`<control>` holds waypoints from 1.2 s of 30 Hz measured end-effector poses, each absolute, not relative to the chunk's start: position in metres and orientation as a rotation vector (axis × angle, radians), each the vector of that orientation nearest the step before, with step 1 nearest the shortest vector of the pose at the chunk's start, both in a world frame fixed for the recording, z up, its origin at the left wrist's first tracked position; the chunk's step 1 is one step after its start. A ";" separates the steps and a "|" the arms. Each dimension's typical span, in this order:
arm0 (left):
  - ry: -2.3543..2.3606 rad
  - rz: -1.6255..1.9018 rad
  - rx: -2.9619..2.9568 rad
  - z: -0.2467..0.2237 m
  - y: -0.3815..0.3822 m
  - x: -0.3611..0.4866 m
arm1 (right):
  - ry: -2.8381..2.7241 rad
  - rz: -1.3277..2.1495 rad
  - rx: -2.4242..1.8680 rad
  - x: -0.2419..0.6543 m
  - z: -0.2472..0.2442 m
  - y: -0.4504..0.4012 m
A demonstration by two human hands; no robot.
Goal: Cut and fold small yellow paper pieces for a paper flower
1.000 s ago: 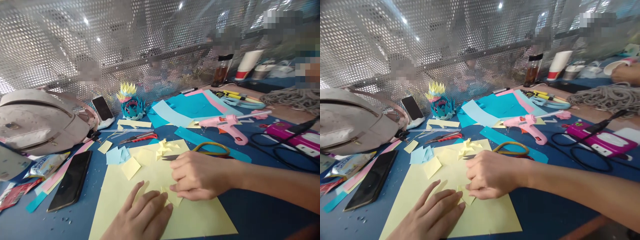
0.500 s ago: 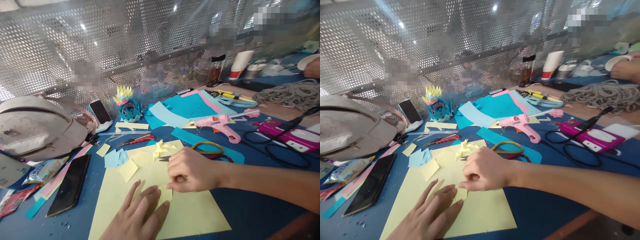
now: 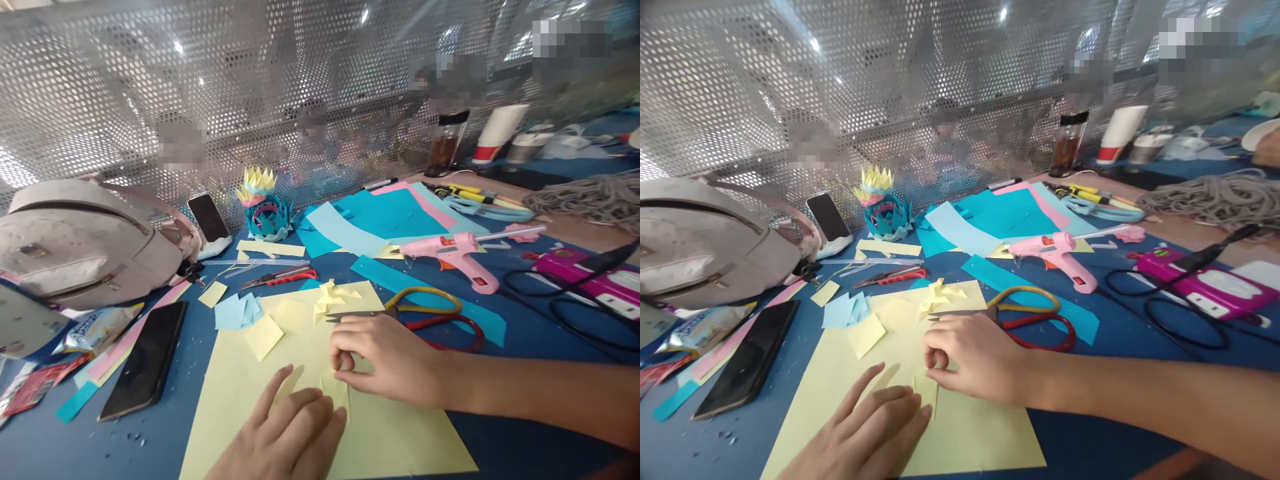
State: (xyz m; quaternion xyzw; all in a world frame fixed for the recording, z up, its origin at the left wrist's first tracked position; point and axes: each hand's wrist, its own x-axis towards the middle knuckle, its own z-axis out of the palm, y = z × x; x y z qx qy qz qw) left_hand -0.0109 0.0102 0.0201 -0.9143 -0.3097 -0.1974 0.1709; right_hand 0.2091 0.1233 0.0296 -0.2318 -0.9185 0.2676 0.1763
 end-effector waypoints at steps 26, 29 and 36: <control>-0.899 -0.448 -2.547 0.019 0.013 -0.017 | -2.547 0.699 -0.594 0.208 0.025 0.122; -0.904 -0.460 -2.559 0.018 0.013 -0.017 | -2.548 0.736 -0.591 0.207 0.025 0.122; -0.902 -0.462 -2.548 0.016 0.011 -0.019 | -2.529 0.750 -0.502 0.208 0.027 0.123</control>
